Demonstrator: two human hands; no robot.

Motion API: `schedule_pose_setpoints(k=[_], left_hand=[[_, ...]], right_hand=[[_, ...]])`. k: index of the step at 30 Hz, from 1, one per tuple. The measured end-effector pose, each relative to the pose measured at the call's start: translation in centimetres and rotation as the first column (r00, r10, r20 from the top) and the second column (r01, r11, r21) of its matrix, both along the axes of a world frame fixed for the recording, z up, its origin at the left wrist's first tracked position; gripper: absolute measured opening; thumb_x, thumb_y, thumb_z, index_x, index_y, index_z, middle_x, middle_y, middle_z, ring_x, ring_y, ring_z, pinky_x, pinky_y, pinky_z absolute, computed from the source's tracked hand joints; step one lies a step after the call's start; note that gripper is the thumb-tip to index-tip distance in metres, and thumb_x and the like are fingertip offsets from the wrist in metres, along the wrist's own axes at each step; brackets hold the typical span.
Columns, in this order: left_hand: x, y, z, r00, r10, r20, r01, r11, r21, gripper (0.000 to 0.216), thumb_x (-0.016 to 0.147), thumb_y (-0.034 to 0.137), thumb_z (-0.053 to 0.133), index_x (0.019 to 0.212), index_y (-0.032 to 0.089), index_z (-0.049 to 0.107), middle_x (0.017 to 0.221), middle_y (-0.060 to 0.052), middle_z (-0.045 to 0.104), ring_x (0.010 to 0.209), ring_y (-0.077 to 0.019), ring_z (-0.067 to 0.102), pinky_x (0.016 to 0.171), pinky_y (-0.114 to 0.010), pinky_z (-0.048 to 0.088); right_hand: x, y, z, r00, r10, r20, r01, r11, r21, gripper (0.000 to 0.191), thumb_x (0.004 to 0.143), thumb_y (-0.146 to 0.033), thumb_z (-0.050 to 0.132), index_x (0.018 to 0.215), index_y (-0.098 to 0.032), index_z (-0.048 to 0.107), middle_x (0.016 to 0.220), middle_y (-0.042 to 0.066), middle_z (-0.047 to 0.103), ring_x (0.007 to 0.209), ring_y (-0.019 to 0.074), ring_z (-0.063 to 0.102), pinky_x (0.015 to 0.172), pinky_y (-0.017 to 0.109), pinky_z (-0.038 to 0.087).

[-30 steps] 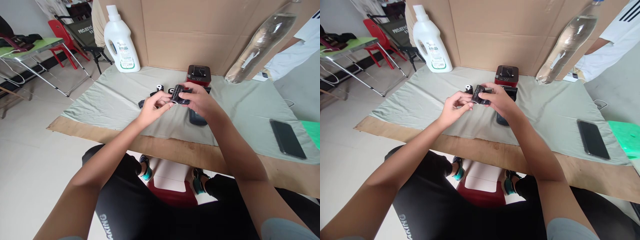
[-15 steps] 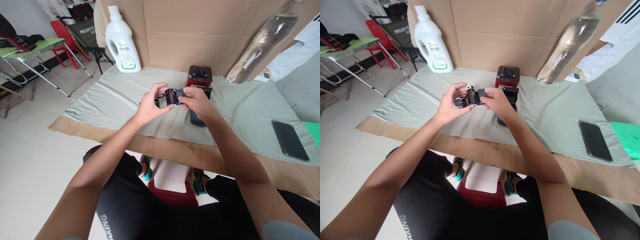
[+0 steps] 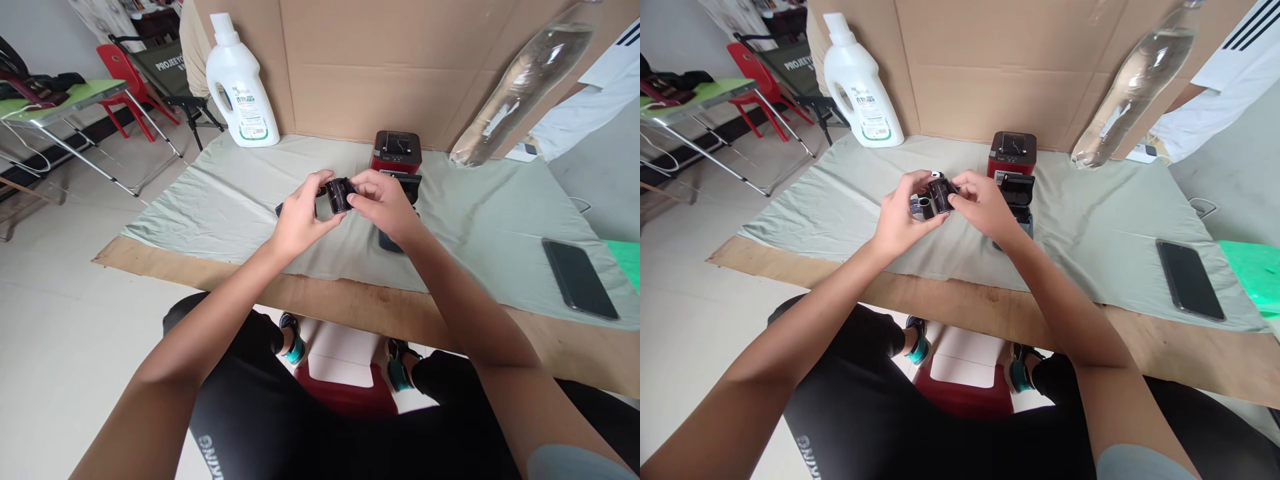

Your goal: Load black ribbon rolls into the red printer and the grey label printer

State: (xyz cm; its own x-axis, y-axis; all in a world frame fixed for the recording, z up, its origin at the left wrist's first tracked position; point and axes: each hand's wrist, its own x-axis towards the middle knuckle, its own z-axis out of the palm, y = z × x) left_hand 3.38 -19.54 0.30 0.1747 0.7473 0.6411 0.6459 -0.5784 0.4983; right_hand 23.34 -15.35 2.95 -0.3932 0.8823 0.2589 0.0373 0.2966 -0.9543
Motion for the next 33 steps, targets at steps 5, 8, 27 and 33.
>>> schedule_pose_setpoints(k=[5, 8, 27, 33], left_hand=[[-0.4, 0.1, -0.3, 0.995, -0.002, -0.099, 0.011, 0.996, 0.088, 0.056, 0.097, 0.054, 0.068, 0.145, 0.025, 0.058, 0.141, -0.011, 0.066, 0.133, -0.0273, 0.064, 0.117, -0.041, 0.052], [-0.5, 0.3, -0.6, 0.992, 0.005, -0.124, 0.010, 0.993, 0.121, 0.050, 0.099, 0.055, 0.064, 0.141, 0.027, 0.064, 0.141, -0.011, 0.064, 0.134, -0.0277, 0.063, 0.117, -0.043, 0.051], [-0.1, 0.0, -1.2, 0.958, 0.040, -0.283, -0.007, 0.993, 0.117, 0.044, 0.100, 0.058, 0.059, 0.129, 0.028, 0.071, 0.138, -0.014, 0.064, 0.124, -0.0300, 0.066, 0.102, -0.044, 0.059], [-0.4, 0.1, -1.3, 0.938, 0.079, -0.338, -0.042, 0.993, 0.114, 0.038, 0.101, 0.056, 0.058, 0.120, 0.027, 0.072, 0.133, -0.014, 0.064, 0.114, -0.0285, 0.068, 0.090, -0.040, 0.059]], right_hand=[[-0.5, -0.5, -0.2, 0.994, 0.072, -0.079, -0.074, 0.997, -0.019, 0.015, 0.093, -0.034, 0.072, 0.090, -0.020, 0.067, 0.070, -0.003, 0.058, 0.059, 0.0099, 0.050, 0.058, 0.026, 0.041], [-0.5, -0.2, -0.5, 0.990, 0.066, -0.125, -0.077, 0.993, -0.092, 0.018, 0.089, -0.033, 0.079, 0.094, -0.020, 0.067, 0.069, -0.004, 0.056, 0.058, 0.0090, 0.047, 0.058, 0.025, 0.041], [-0.9, -0.5, -1.4, 0.986, 0.160, 0.039, -0.151, 0.971, -0.183, 0.024, 0.083, -0.034, 0.079, 0.076, -0.019, 0.060, 0.069, -0.004, 0.054, 0.063, 0.0107, 0.049, 0.058, 0.025, 0.039], [-1.3, -0.7, -1.5, 0.984, 0.153, 0.086, -0.141, 0.981, -0.131, 0.015, 0.081, -0.029, 0.074, 0.076, -0.018, 0.064, 0.070, -0.003, 0.057, 0.064, 0.0115, 0.052, 0.059, 0.026, 0.041]])
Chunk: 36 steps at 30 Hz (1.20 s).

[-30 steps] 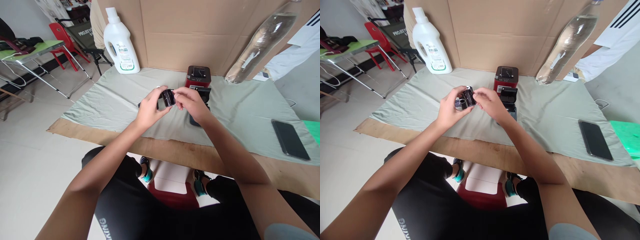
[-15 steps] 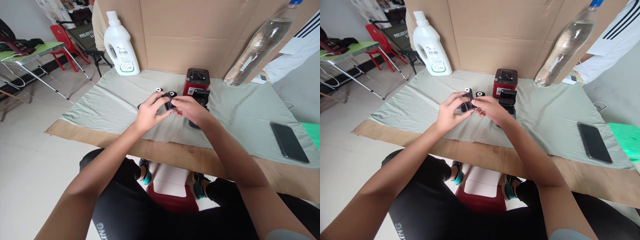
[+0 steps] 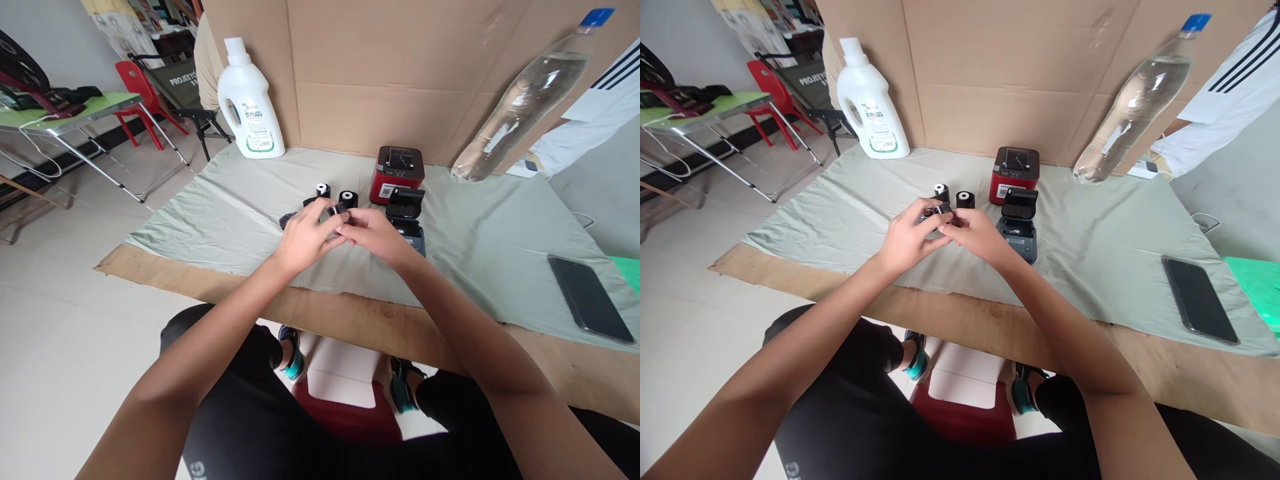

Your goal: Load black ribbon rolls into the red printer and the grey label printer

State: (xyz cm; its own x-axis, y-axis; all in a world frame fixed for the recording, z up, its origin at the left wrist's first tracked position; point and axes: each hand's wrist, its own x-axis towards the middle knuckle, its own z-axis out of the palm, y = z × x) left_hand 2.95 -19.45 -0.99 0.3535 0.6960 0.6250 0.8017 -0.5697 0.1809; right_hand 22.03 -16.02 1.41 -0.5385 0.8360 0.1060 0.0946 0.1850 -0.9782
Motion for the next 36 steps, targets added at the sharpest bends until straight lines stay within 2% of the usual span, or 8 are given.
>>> schedule_pose_setpoints(k=[8, 11, 16, 22, 25, 28, 32, 36], left_hand=[[0.6, -0.2, -0.5, 0.981, 0.043, 0.189, -0.044, 0.999, -0.001, 0.030, 0.097, 0.050, 0.069, 0.108, 0.023, 0.070, 0.127, -0.012, 0.064, 0.115, -0.0251, 0.069, 0.097, -0.037, 0.059], [0.6, 0.0, -0.4, 0.983, 0.038, 0.181, -0.033, 0.999, -0.029, 0.028, 0.097, 0.049, 0.069, 0.109, 0.023, 0.070, 0.131, -0.012, 0.065, 0.120, -0.0261, 0.068, 0.099, -0.038, 0.059], [-2.4, 0.6, 2.2, 0.987, 0.056, 0.151, -0.047, 0.997, -0.065, 0.036, 0.096, 0.054, 0.069, 0.118, 0.026, 0.071, 0.142, -0.010, 0.065, 0.112, -0.0255, 0.072, 0.093, -0.036, 0.062], [-8.1, 1.9, 4.3, 0.915, 0.166, 0.367, -0.158, 0.986, -0.051, 0.030, 0.094, 0.049, 0.069, 0.112, 0.024, 0.071, 0.119, -0.007, 0.072, 0.085, -0.0186, 0.074, 0.080, -0.033, 0.064], [-9.3, 2.4, 3.9, 0.903, 0.230, 0.364, -0.205, 0.973, -0.105, 0.025, 0.092, 0.041, 0.068, 0.109, 0.023, 0.072, 0.115, -0.006, 0.074, 0.081, -0.0176, 0.074, 0.077, -0.032, 0.063], [-9.3, 2.7, 3.2, 0.924, 0.276, 0.266, -0.224, 0.952, -0.209, 0.023, 0.090, 0.032, 0.066, 0.110, 0.022, 0.072, 0.114, -0.007, 0.074, 0.082, -0.0190, 0.075, 0.077, -0.033, 0.062], [-9.0, 2.8, 2.2, 0.957, 0.274, 0.097, -0.233, 0.922, -0.309, 0.023, 0.089, 0.027, 0.067, 0.112, 0.025, 0.074, 0.111, -0.005, 0.076, 0.088, -0.0225, 0.076, 0.072, -0.034, 0.060], [-9.1, 2.8, 1.8, 0.955, 0.291, 0.061, -0.257, 0.910, -0.324, 0.023, 0.091, 0.026, 0.068, 0.112, 0.029, 0.074, 0.113, -0.004, 0.076, 0.089, -0.0243, 0.075, 0.073, -0.036, 0.059]], right_hand=[[0.1, 0.3, -0.3, 0.989, 0.018, -0.144, -0.048, 0.977, -0.209, 0.026, 0.086, -0.040, 0.069, 0.098, -0.018, 0.072, 0.080, 0.002, 0.064, 0.064, 0.0116, 0.053, 0.057, 0.026, 0.039], [-0.1, 0.6, -0.7, 0.985, -0.032, -0.167, -0.001, 0.982, -0.190, 0.029, 0.083, -0.040, 0.074, 0.102, -0.019, 0.073, 0.083, 0.001, 0.065, 0.065, 0.0113, 0.053, 0.058, 0.026, 0.041], [1.4, 2.2, -1.2, 0.954, -0.299, -0.030, 0.298, 0.954, -0.020, 0.036, 0.076, -0.029, 0.077, 0.110, -0.019, 0.073, 0.091, 0.003, 0.069, 0.076, 0.0169, 0.067, 0.062, 0.028, 0.048], [3.9, 5.9, -0.9, 0.817, -0.560, 0.140, 0.478, 0.792, 0.380, 0.035, 0.080, -0.026, 0.071, 0.114, -0.020, 0.066, 0.101, 0.005, 0.070, 0.076, 0.0206, 0.068, 0.079, 0.038, 0.057], [2.9, 9.1, 0.1, 0.717, -0.634, 0.290, 0.395, 0.712, 0.580, 0.037, 0.086, -0.024, 0.067, 0.122, -0.017, 0.066, 0.113, 0.012, 0.072, 0.097, 0.0279, 0.069, 0.098, 0.044, 0.055], [0.4, 13.1, 0.7, 0.614, -0.624, 0.483, 0.181, 0.707, 0.684, 0.044, 0.092, -0.016, 0.058, 0.135, -0.010, 0.066, 0.133, 0.022, 0.066, 0.125, 0.0343, 0.061, 0.115, 0.045, 0.046], [-2.9, 17.5, -0.3, 0.463, -0.581, 0.669, -0.005, 0.753, 0.658, 0.047, 0.093, -0.012, 0.056, 0.138, -0.008, 0.067, 0.140, 0.023, 0.063, 0.127, 0.0360, 0.061, 0.112, 0.045, 0.048], [-4.4, 19.4, -2.2, 0.362, -0.487, 0.795, -0.043, 0.843, 0.537, 0.037, 0.089, -0.013, 0.066, 0.125, -0.008, 0.076, 0.126, 0.022, 0.073, 0.121, 0.0352, 0.066, 0.106, 0.042, 0.052]])
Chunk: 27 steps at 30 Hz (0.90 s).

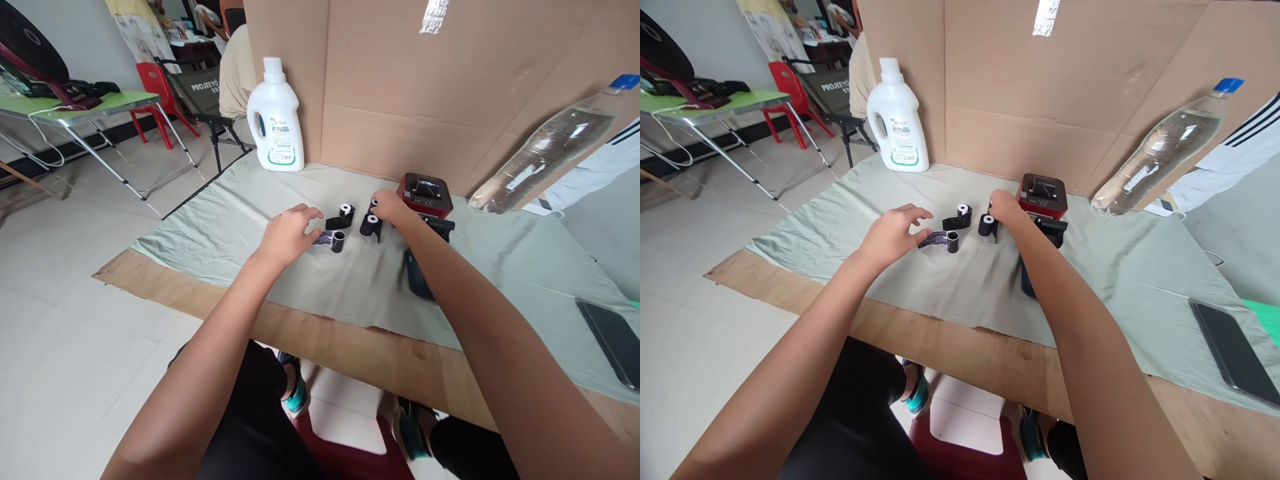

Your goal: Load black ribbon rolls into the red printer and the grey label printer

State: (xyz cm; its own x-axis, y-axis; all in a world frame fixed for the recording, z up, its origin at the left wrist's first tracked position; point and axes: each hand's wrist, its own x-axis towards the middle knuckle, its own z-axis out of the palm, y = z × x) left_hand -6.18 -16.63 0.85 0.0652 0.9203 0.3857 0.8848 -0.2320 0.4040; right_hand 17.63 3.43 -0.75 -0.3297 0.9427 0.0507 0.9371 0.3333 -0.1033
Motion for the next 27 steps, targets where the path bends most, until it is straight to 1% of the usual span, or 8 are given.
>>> schedule_pose_setpoints(k=[5, 8, 10, 13, 15, 18, 23, 27], left_hand=[[-0.4, 0.0, 0.3, 0.999, 0.022, 0.026, -0.023, 0.999, 0.029, 0.023, 0.089, 0.025, 0.071, 0.111, 0.029, 0.075, 0.114, -0.004, 0.076, 0.089, -0.0257, 0.074, 0.077, -0.039, 0.059], [-0.4, -0.2, 0.7, 0.998, 0.054, 0.039, -0.056, 0.998, 0.041, 0.023, 0.089, 0.027, 0.071, 0.111, 0.028, 0.075, 0.114, -0.004, 0.076, 0.090, -0.0269, 0.074, 0.077, -0.040, 0.058], [-0.3, -0.3, 1.0, 0.996, 0.071, 0.045, -0.073, 0.996, 0.046, 0.022, 0.089, 0.027, 0.070, 0.111, 0.028, 0.075, 0.113, -0.005, 0.076, 0.090, -0.0272, 0.074, 0.077, -0.040, 0.058], [-0.1, -0.5, 1.3, 0.997, 0.067, 0.049, -0.070, 0.996, 0.056, 0.021, 0.090, 0.028, 0.069, 0.110, 0.028, 0.076, 0.111, -0.004, 0.076, 0.089, -0.0265, 0.074, 0.077, -0.039, 0.058], [0.0, -0.6, 1.3, 0.998, 0.050, 0.040, -0.052, 0.997, 0.057, 0.021, 0.090, 0.027, 0.068, 0.109, 0.028, 0.076, 0.110, -0.004, 0.076, 0.088, -0.0260, 0.074, 0.078, -0.039, 0.058], [0.0, -0.6, 1.2, 0.999, 0.033, 0.028, -0.034, 0.997, 0.067, 0.020, 0.090, 0.028, 0.067, 0.108, 0.028, 0.076, 0.109, -0.004, 0.077, 0.088, -0.0253, 0.074, 0.077, -0.038, 0.058], [0.2, -0.8, 1.5, 0.999, 0.040, 0.019, -0.041, 0.997, 0.062, 0.021, 0.091, 0.029, 0.065, 0.110, 0.027, 0.076, 0.109, -0.004, 0.077, 0.090, -0.0246, 0.074, 0.079, -0.037, 0.058], [0.8, -1.2, 2.1, 0.998, 0.060, -0.004, -0.060, 0.998, -0.027, 0.024, 0.095, 0.030, 0.062, 0.115, 0.026, 0.075, 0.115, -0.003, 0.076, 0.095, -0.0241, 0.074, 0.086, -0.037, 0.056]], right_hand=[[0.2, -0.1, 0.1, 0.999, 0.002, -0.036, -0.002, 1.000, -0.009, 0.043, 0.090, -0.023, 0.073, 0.130, -0.007, 0.075, 0.133, 0.023, 0.072, 0.129, 0.0379, 0.064, 0.111, 0.044, 0.050], [0.0, -0.9, 1.3, 0.996, 0.002, -0.087, 0.003, 0.998, 0.057, 0.051, 0.100, -0.032, 0.062, 0.144, -0.008, 0.067, 0.150, 0.023, 0.061, 0.140, 0.0384, 0.056, 0.117, 0.050, 0.045], [-0.8, -1.5, 1.9, 0.990, 0.067, -0.121, -0.058, 0.996, 0.073, 0.048, 0.103, -0.032, 0.057, 0.145, -0.012, 0.067, 0.151, 0.019, 0.061, 0.140, 0.0344, 0.057, 0.118, 0.046, 0.044], [-2.6, -2.2, 2.4, 0.952, 0.248, -0.178, -0.257, 0.966, -0.027, 0.043, 0.098, -0.028, 0.064, 0.138, -0.017, 0.073, 0.145, 0.015, 0.068, 0.131, 0.0302, 0.064, 0.114, 0.040, 0.047], [-3.7, -2.3, 2.4, 0.931, 0.301, -0.208, -0.330, 0.936, -0.124, 0.043, 0.093, -0.019, 0.067, 0.135, -0.020, 0.075, 0.143, 0.013, 0.070, 0.126, 0.0291, 0.066, 0.109, 0.037, 0.050], [-4.5, -2.2, 2.6, 0.941, 0.285, -0.184, -0.321, 0.921, -0.218, 0.046, 0.087, -0.009, 0.067, 0.130, -0.023, 0.078, 0.139, 0.009, 0.073, 0.121, 0.0268, 0.069, 0.101, 0.032, 0.052], [-3.8, -1.7, 2.7, 0.963, 0.267, -0.034, -0.264, 0.917, -0.298, 0.049, 0.088, -0.019, 0.070, 0.136, -0.027, 0.075, 0.142, 0.008, 0.071, 0.113, 0.0301, 0.071, 0.091, 0.035, 0.052], [-3.4, -1.5, 1.5, 0.957, 0.286, -0.041, -0.288, 0.935, -0.208, 0.035, 0.083, -0.025, 0.077, 0.118, -0.026, 0.081, 0.117, 0.009, 0.079, 0.094, 0.0289, 0.072, 0.078, 0.034, 0.051]])
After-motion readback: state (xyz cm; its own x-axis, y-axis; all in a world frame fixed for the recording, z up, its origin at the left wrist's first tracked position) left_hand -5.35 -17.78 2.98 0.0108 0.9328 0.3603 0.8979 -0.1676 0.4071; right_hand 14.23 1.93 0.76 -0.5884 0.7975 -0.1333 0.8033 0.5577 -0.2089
